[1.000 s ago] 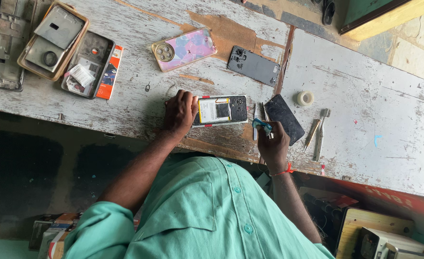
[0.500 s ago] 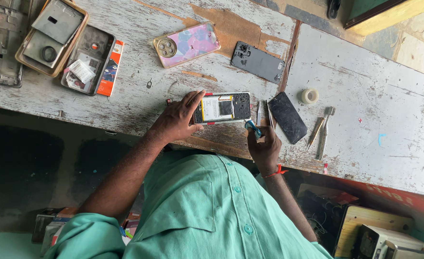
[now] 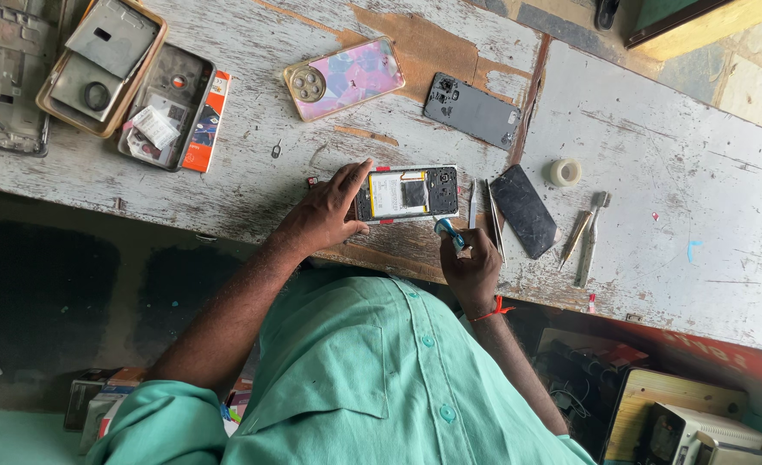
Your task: The person repairs a mobile phone by hand and using a tool. They apply adhesive from a tube to the internal frame of the device, insert a component, and then press a rear cover onto the back of the phone.
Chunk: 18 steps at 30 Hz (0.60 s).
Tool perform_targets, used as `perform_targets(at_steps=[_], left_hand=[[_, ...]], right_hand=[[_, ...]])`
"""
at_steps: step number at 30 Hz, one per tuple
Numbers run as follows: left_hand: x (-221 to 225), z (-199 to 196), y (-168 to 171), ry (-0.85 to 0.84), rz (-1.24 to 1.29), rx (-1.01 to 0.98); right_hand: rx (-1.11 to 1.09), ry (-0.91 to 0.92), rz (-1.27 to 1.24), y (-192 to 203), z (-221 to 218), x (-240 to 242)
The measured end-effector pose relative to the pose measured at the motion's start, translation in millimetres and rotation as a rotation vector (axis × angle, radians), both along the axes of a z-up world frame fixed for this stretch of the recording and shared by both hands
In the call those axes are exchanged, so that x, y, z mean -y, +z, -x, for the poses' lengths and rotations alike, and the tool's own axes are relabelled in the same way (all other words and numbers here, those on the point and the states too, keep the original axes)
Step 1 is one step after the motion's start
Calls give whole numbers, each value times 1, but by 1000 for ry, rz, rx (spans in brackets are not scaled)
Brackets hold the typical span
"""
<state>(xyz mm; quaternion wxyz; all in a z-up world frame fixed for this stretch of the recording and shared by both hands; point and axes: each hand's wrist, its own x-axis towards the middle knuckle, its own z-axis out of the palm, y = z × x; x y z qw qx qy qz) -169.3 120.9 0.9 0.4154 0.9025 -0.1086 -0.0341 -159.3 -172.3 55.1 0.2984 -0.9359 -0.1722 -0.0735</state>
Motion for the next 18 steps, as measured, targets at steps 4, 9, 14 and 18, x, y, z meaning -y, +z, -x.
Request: perform_targets(at_steps=[4, 9, 14, 18], left_hand=[[-1, 0, -2, 1, 11, -11], [-2, 1, -3, 0, 53, 16], [-6, 4, -2, 16, 100, 62], [-10, 10, 2, 34, 128, 82]], right_hand=[[-6, 31, -14, -2, 1, -3], [16, 42, 19, -6, 2, -10], [-9, 52, 51, 2, 4, -22], [-76, 49, 44, 8, 5, -33]])
